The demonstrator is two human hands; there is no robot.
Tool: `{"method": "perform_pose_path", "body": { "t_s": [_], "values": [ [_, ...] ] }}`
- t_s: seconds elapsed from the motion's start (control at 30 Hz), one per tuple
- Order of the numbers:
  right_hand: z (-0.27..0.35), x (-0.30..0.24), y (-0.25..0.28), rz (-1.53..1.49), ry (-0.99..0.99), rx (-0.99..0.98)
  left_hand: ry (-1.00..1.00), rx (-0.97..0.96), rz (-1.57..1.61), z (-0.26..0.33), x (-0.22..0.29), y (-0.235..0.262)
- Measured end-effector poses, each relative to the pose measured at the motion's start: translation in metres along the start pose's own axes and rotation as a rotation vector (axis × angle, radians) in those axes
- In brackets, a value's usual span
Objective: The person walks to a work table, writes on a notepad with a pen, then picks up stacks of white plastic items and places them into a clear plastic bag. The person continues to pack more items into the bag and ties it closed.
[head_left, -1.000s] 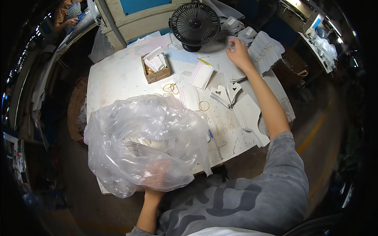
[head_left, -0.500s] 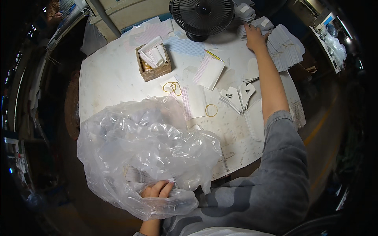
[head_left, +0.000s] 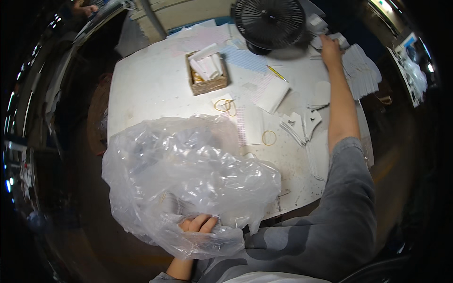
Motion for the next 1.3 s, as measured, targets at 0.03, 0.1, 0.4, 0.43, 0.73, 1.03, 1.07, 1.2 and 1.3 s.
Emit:
{"method": "perform_pose_path", "body": {
  "t_s": [0.03,0.1,0.4,0.43,0.73,1.03,1.07,1.2,1.3],
  "values": [
    [-0.008,0.025,0.001,0.013,0.015,0.074,-0.048,-0.06,0.014,-0.004,-0.004,0.002],
    [-0.007,0.06,0.01,-0.019,0.012,0.205,-0.105,-0.179,0.032,-0.011,-0.012,0.002],
    [-0.023,0.073,0.051,-0.269,-0.062,0.51,0.041,-0.047,0.417,0.037,-0.047,-0.129],
    [-0.028,0.08,0.057,-0.294,-0.044,0.552,0.097,0.031,0.511,0.041,-0.049,-0.138],
    [-0.037,0.087,0.154,-0.558,-0.166,0.766,-0.196,0.373,-0.067,0.016,-0.04,-0.086],
    [-0.001,0.142,0.239,-1.02,0.227,0.808,-0.116,0.666,-0.018,0.005,-0.02,-0.047],
    [0.016,0.197,0.252,-1.1,0.17,0.755,-0.124,0.703,0.015,0.0,-0.017,-0.043],
    [0.047,0.145,0.249,-1.666,0.217,0.45,0.042,0.574,0.713,0.019,-0.013,0.012],
    [0.079,0.052,0.306,-2.021,0.531,0.096,-0.093,0.614,0.283,0.028,-0.013,0.095]
  ]
}}
Point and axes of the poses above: each hand's wrist, its own z-axis away from the middle knuckle, its own y-axis out of the back of the hand, x = y × z, the point moved 1 cm from there along -z, towards the middle knuckle, and after that the axes turned 5 degrees about -z, right-handed, at the moved point
